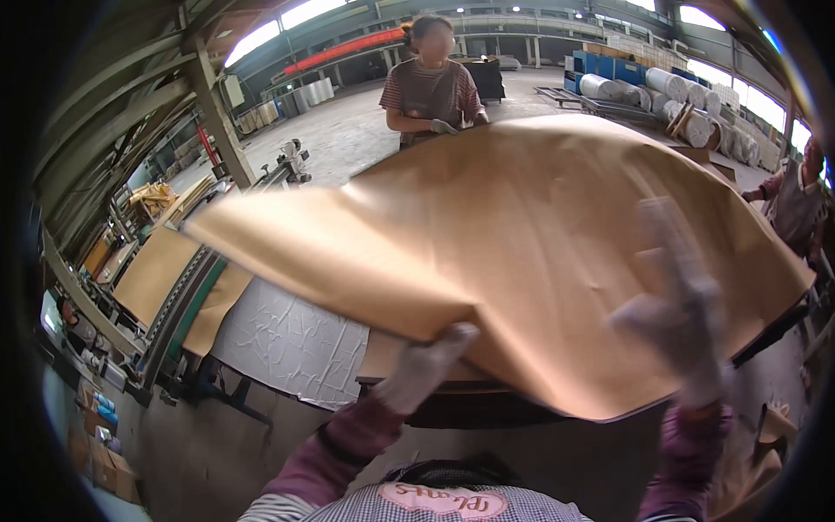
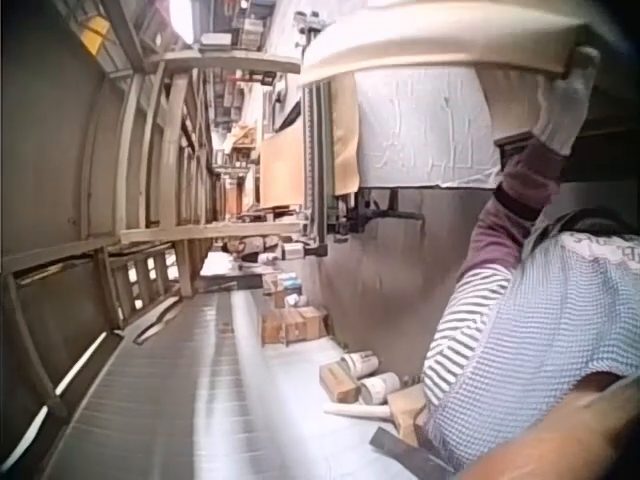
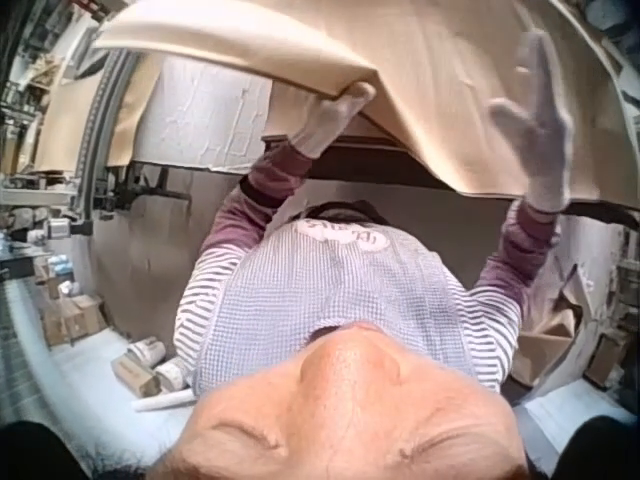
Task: Workers are moving and stacking large brown veneer or paper sheets onto a stack at an industrial facility.
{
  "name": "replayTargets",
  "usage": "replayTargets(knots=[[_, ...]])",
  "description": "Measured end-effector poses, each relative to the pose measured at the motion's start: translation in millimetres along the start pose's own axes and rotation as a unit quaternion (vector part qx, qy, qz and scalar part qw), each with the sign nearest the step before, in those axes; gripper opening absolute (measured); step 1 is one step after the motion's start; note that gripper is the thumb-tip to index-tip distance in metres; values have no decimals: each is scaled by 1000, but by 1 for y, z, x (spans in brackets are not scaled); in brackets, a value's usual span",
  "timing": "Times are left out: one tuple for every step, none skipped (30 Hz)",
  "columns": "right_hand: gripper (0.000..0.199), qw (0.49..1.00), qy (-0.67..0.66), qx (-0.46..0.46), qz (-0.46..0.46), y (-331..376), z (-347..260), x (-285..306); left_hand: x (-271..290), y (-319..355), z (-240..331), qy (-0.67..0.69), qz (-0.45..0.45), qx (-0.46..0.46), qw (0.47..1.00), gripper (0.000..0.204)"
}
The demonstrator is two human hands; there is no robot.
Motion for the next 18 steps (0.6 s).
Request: replayTargets(knots=[[90,986,-138,64,-64,-11,-77,-9,-28,-10,-6,210,-28,137,968,28],[91,988,-91,124,-22,-15,-119,-15,-53,-15,9,403,-32,110,908,31],[92,981,-48,185,22,-15,-146,-25,-69,-17,27,576,-36,78,813,34],[90,978,-20,202,52,-21,-156,-34,-77,-20,33,577,-30,71,813,34],[87,974,14,212,80,-29,-161,-37,-81,-24,60,359,-60,-59,929,39],[78,978,40,177,99,-40,-156,-39,-81,-22,86,107,-76,-178,975,45],[63,986,22,140,86,-49,-139,-36,-79,-29,97,95,-306,13,947,54],[57,983,9,134,127,-53,-135,-27,-57,-21,99,126,-248,-16,960,57],[53,978,-4,127,167,-57,-132,-21,-38,-10,98,155,-187,-45,969,61],[43,980,-43,119,152,-51,-135,-16,-31,10,74,193,-201,11,960,66],[42,972,-38,188,138,-41,-151,-22,-20,35,48,228,-212,66,948,71],[38,947,-13,296,122,-22,-173,-37,-7,58,26,290,-172,123,934,66],[28,959,-41,281,-7,-6,-188,-69,5,83,5,350,-133,178,910,61],[20,953,-60,296,-13,26,-182,-111,16,107,-16,346,-102,231,903,55],[23,951,-30,283,-124,46,-180,-147,28,130,-42,341,-71,286,893,50],[27,945,-13,267,-187,66,-173,-185,45,155,-71,203,-80,273,937,45],[27,952,-31,243,-186,78,-167,-213,65,173,-95,61,-85,257,961,41],[27,960,-28,218,-172,85,-159,-230,86,181,-105,79,-36,333,939,41]])
Point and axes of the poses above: each hand's wrist, its own y-axis away from the middle knuckle, its own x-axis out of the back of the hand, z = x × y, the point moved 7 cm from there along -y, towards the middle knuckle, and after that the axes turned 3 degrees about y, right-handed, at the moved point
